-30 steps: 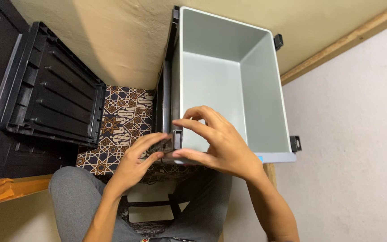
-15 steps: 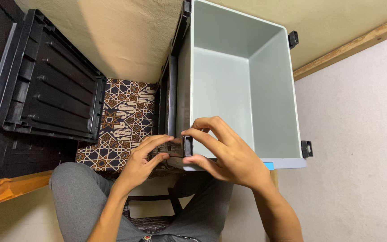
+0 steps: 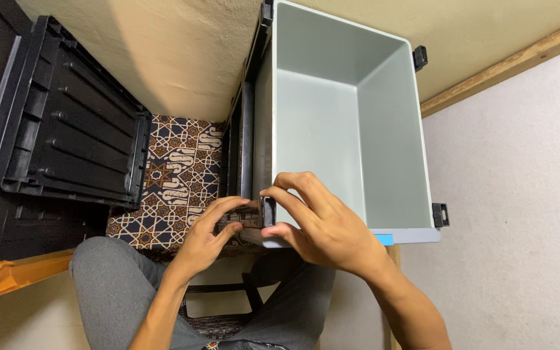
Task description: The person opens a black plastic storage box, removes the lid, and detaches several black plastic clips from the box edges. The person places the clips on the floor beside the box.
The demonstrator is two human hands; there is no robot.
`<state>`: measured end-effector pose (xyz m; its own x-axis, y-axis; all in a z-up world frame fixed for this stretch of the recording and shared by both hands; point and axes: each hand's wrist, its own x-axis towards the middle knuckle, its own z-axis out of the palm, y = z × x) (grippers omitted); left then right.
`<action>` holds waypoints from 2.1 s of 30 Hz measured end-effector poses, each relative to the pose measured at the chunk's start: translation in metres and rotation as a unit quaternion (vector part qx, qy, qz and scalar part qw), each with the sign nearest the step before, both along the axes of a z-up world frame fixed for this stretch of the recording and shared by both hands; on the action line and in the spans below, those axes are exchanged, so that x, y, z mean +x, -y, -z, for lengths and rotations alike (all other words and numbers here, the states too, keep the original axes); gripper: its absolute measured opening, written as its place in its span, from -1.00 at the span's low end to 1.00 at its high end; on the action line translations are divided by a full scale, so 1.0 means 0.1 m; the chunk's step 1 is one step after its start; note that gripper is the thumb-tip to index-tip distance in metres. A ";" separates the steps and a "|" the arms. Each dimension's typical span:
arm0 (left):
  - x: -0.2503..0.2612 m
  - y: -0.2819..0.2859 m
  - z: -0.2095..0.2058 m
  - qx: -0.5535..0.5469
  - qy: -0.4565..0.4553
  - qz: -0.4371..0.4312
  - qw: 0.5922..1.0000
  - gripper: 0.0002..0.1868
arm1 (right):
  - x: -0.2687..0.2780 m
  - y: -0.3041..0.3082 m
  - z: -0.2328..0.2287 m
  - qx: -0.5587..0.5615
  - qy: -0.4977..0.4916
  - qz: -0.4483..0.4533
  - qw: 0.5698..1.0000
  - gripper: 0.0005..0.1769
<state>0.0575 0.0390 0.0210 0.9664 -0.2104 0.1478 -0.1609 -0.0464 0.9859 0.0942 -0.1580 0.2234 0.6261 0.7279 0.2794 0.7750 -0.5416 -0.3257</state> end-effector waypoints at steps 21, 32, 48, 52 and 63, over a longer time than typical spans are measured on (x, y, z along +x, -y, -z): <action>0.07 -0.01 0.14 0.002 0.039 0.023 0.999 -0.46 | 0.08 -0.09 -0.02 -0.017 -0.057 -0.033 0.998 -0.42; -0.09 0.23 0.06 0.029 0.077 -0.084 0.993 -0.42 | 0.05 -0.09 0.02 -0.051 -0.027 -0.025 0.998 -0.38; -0.15 0.33 0.07 0.032 0.093 -0.098 0.990 -0.47 | 0.01 -0.05 0.02 0.011 -0.051 -0.019 0.998 -0.41; -0.14 0.29 -0.02 0.041 0.120 -0.112 0.986 -0.56 | 0.01 0.00 0.02 0.034 -0.060 -0.013 0.998 -0.43; -0.43 -0.04 -0.47 -0.117 0.025 -0.119 0.986 -0.52 | -0.22 0.00 -0.04 0.157 -0.073 0.011 0.985 -0.54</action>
<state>0.0145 0.0434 0.0683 0.9744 0.0664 0.2146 -0.2220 0.1391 0.9651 0.0721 -0.1584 0.2274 0.6913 0.6056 0.3941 0.6962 -0.4125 -0.5875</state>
